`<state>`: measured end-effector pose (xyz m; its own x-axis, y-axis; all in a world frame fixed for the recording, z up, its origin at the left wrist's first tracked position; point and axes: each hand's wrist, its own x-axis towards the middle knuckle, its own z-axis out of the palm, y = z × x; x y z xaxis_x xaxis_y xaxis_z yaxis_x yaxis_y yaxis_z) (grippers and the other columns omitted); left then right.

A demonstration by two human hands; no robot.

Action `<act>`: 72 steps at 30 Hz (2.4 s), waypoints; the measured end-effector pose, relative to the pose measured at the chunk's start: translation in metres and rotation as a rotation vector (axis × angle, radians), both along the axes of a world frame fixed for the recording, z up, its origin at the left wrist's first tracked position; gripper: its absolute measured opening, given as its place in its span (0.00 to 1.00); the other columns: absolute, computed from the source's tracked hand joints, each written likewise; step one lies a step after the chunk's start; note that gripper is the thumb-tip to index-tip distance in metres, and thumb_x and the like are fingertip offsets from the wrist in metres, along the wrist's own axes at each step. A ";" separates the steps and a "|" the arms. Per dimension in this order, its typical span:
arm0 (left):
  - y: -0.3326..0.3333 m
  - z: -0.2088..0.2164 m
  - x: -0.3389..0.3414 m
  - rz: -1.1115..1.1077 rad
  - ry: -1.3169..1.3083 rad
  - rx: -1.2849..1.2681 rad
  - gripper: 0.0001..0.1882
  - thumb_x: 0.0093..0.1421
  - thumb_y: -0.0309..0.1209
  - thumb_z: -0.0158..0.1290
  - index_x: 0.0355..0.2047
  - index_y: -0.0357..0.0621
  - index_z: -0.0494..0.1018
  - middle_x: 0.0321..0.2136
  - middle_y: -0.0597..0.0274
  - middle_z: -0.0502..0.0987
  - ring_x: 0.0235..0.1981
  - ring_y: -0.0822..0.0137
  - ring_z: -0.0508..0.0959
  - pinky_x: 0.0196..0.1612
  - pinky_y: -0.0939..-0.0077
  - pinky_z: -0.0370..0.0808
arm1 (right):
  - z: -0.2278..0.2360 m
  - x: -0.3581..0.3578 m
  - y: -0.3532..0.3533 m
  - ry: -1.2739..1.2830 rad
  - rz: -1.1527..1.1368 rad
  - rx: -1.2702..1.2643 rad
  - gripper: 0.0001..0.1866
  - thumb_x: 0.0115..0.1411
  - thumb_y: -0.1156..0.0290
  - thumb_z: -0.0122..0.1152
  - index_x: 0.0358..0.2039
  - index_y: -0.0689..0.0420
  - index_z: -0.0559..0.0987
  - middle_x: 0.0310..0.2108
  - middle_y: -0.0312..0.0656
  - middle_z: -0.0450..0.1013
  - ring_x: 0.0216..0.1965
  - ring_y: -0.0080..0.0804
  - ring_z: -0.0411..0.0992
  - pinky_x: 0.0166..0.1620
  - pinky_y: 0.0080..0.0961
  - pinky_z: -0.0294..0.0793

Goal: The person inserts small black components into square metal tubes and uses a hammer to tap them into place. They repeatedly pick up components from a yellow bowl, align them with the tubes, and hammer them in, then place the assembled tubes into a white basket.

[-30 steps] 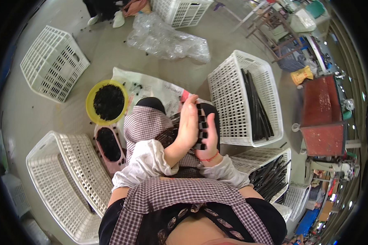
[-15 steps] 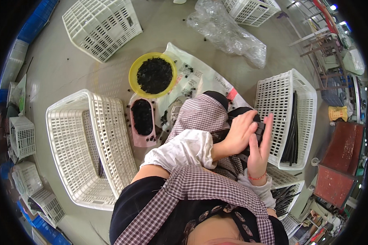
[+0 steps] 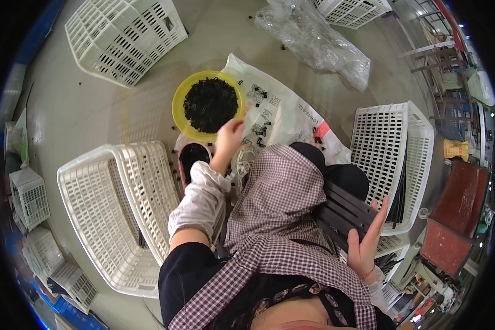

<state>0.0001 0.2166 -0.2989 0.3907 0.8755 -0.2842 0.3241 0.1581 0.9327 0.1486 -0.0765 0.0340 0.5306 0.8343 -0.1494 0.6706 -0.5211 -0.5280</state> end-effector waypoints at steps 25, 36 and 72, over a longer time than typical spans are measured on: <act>0.120 -0.170 -0.026 -0.152 0.577 0.628 0.19 0.52 0.33 0.59 0.44 0.44 0.72 0.41 0.56 0.73 0.36 0.55 0.74 0.34 0.67 0.73 | -0.003 0.009 0.038 -0.029 -0.209 -0.130 0.48 0.61 0.66 0.52 0.66 0.65 0.28 0.68 0.61 0.35 0.63 0.55 0.55 0.62 0.40 0.59; 0.107 -0.121 -0.095 0.576 -1.264 -0.808 0.12 0.65 0.36 0.49 0.43 0.43 0.72 0.54 0.55 0.71 0.42 0.59 0.75 0.38 0.69 0.77 | -0.002 0.007 0.046 -0.065 -0.007 -0.111 0.46 0.59 0.71 0.50 0.66 0.69 0.31 0.67 0.65 0.38 0.63 0.58 0.55 0.62 0.42 0.57; 0.094 -0.004 -0.118 0.341 -1.254 -0.808 0.17 0.66 0.41 0.49 0.46 0.41 0.72 0.27 0.60 0.72 0.29 0.68 0.72 0.21 0.84 0.70 | -0.003 -0.023 0.034 -0.044 0.164 0.175 0.44 0.57 0.70 0.56 0.65 0.71 0.42 0.66 0.64 0.45 0.65 0.61 0.50 0.65 0.42 0.53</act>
